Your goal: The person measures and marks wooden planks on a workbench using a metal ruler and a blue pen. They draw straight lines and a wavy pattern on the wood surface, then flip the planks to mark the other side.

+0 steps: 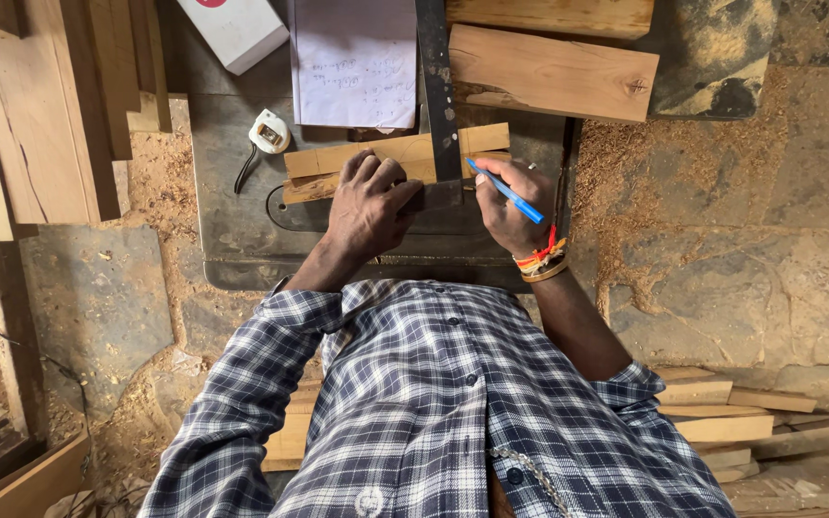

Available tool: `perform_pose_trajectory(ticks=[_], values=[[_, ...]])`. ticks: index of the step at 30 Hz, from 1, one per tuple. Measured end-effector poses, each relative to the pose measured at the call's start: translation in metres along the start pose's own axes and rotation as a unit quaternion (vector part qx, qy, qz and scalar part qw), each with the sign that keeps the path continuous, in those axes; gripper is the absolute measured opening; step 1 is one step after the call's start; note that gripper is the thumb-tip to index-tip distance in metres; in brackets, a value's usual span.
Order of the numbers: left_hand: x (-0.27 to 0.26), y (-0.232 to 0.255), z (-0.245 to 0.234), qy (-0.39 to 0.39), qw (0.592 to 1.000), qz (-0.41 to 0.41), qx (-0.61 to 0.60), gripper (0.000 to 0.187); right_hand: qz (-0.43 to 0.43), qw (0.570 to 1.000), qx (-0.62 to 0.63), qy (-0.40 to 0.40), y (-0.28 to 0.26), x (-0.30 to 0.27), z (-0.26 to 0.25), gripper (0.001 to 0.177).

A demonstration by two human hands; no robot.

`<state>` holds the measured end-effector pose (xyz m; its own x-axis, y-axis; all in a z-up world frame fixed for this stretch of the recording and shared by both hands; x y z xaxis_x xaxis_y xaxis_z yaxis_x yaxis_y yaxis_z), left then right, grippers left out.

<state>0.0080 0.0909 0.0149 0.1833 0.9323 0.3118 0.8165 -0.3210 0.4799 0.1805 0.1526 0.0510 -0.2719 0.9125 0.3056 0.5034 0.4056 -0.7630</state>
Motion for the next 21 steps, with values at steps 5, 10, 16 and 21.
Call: perform_pose_trajectory(ticks=[5,10,16,21], values=[[0.000,-0.001,0.002,-0.002,1.000,-0.005,0.001,0.037,-0.073,0.997,-0.035,0.012,-0.013,0.002,0.000,0.014],[0.000,-0.001,0.000,0.001,1.000,-0.006,-0.003,0.036,-0.099,0.994,-0.047,0.014,-0.019,0.002,0.002,0.016],[0.001,0.000,-0.001,0.000,1.000,-0.007,-0.002,0.036,-0.094,0.995,0.010,-0.025,-0.019,0.002,-0.002,0.007],[0.001,0.000,-0.002,-0.006,1.000,-0.014,-0.019,0.035,-0.069,0.997,-0.014,0.004,-0.015,0.004,-0.006,0.011]])
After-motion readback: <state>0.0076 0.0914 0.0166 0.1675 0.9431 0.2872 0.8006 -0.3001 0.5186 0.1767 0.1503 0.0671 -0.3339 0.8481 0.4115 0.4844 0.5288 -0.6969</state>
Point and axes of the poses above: each hand's wrist, its own x-axis towards the middle knuckle, its own z-axis out of the palm, y = z × x, the point moved 10 cm from there along x, towards the middle knuckle, and after that the axes turned 6 degrees about y, right-handed, at the moved point
